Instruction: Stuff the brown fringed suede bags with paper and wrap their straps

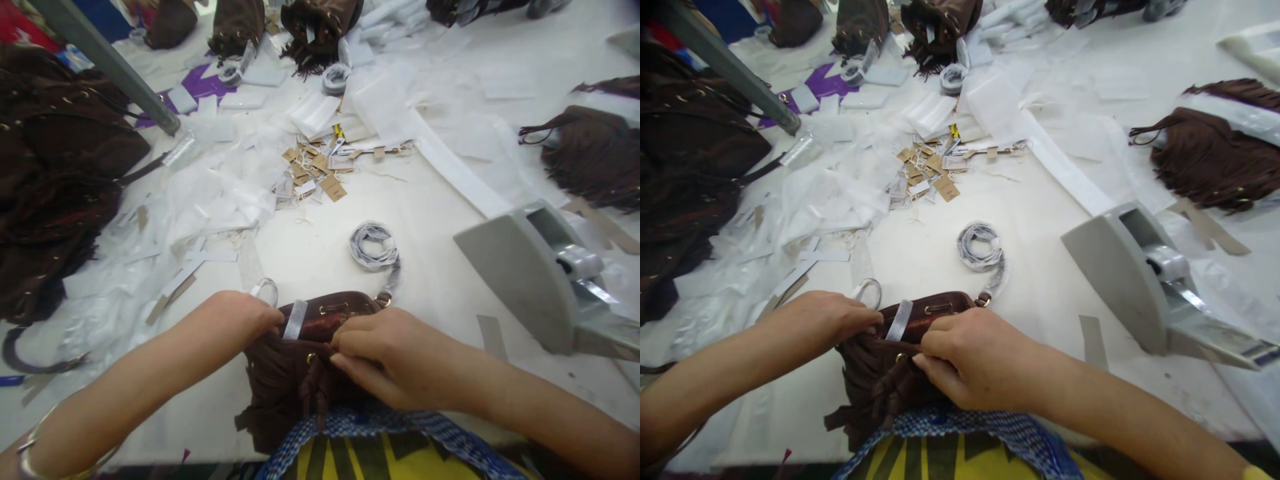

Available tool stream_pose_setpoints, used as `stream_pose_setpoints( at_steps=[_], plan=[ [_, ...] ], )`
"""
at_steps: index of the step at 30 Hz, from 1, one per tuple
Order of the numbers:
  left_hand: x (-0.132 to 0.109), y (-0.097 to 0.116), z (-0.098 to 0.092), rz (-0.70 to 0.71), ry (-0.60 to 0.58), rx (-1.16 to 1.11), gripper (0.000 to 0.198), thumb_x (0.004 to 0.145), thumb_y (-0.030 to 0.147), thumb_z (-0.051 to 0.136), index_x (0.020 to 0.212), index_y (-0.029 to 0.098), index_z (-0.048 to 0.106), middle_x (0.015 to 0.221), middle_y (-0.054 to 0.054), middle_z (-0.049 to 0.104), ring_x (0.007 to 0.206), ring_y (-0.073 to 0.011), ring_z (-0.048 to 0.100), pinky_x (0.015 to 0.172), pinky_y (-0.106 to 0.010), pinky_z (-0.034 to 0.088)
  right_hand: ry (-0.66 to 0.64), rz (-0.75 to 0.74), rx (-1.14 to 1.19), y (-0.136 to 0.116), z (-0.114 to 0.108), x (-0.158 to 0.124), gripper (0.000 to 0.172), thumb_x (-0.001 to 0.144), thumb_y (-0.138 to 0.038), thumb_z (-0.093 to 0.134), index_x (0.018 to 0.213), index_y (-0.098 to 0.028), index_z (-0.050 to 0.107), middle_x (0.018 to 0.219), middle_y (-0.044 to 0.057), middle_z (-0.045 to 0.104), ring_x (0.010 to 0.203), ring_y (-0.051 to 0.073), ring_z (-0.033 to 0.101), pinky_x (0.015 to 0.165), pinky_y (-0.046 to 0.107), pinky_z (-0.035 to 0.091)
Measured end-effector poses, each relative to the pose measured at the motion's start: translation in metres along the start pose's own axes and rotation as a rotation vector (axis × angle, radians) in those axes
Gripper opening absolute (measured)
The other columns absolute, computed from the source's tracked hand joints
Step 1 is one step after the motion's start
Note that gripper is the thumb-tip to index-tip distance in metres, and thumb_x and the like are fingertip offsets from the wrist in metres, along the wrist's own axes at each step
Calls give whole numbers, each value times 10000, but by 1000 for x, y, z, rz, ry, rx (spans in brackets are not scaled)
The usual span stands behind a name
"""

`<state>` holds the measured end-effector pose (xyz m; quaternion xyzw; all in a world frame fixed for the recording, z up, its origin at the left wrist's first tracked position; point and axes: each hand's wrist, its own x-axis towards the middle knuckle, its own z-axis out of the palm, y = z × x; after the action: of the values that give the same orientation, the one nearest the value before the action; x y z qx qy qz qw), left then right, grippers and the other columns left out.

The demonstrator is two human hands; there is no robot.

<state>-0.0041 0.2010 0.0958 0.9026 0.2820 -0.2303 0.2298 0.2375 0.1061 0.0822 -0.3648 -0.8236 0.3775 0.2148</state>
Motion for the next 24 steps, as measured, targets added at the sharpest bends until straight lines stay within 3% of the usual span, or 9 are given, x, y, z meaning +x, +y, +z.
stream_pose_setpoints(
  at_steps=[3, 5, 8, 10, 14, 18, 24],
  plan=[
    [16, 14, -1, -191, -237, 125, 150, 821, 132, 601, 820, 209, 729, 824, -70, 748, 748, -230, 708, 674, -299, 527, -158, 137, 19, -2, 1, 10, 156, 937, -194, 536, 852, -152, 661, 822, 54, 693, 711, 145, 633, 641, 233, 449],
    [27, 22, 3, -243, -229, 139, 152, 809, 100, 598, 831, 185, 722, 850, -105, 741, 764, -252, 709, 682, -326, 527, -164, 243, -18, 1, 4, 14, 135, 899, -122, 549, 943, -161, 671, 911, 60, 700, 785, 163, 653, 686, 239, 460],
    [33, 25, 11, -285, -140, 149, 141, 794, 80, 607, 836, 161, 714, 821, -131, 727, 741, -263, 702, 693, -354, 524, -79, 422, -210, 14, 12, 21, 254, 860, -38, 533, 1053, -159, 646, 1081, 92, 673, 836, 183, 669, 698, 254, 472],
    [33, 22, 16, -272, -118, 153, 119, 787, 97, 626, 836, 160, 714, 828, -133, 725, 765, -272, 700, 715, -366, 522, -74, 496, -363, 24, 17, 27, 222, 894, -63, 505, 1063, -134, 631, 1082, 122, 664, 794, 200, 678, 650, 271, 475],
    [31, 9, 20, -214, -138, 147, 70, 770, 132, 654, 799, 167, 707, 826, -120, 725, 806, -284, 695, 720, -360, 517, -203, 586, -523, 35, 22, 41, 163, 946, -156, 494, 974, -125, 651, 870, 116, 681, 726, 244, 693, 551, 284, 455],
    [25, -9, 21, -88, -159, 122, 68, 822, 174, 615, 809, 193, 679, 855, -70, 724, 815, -249, 685, 657, -305, 484, -276, 562, -593, 36, 16, 45, 169, 943, -190, 531, 882, -140, 681, 840, 118, 689, 753, 254, 704, 528, 270, 428],
    [5, -36, 18, 95, -28, 98, 97, 859, 172, 578, 782, 225, 602, 814, 2, 657, 725, -161, 622, 550, -247, 368, -287, 505, -640, 46, 6, 34, 246, 957, -323, 551, 830, -173, 698, 790, 100, 696, 746, 237, 702, 509, 258, 357]
  ],
)
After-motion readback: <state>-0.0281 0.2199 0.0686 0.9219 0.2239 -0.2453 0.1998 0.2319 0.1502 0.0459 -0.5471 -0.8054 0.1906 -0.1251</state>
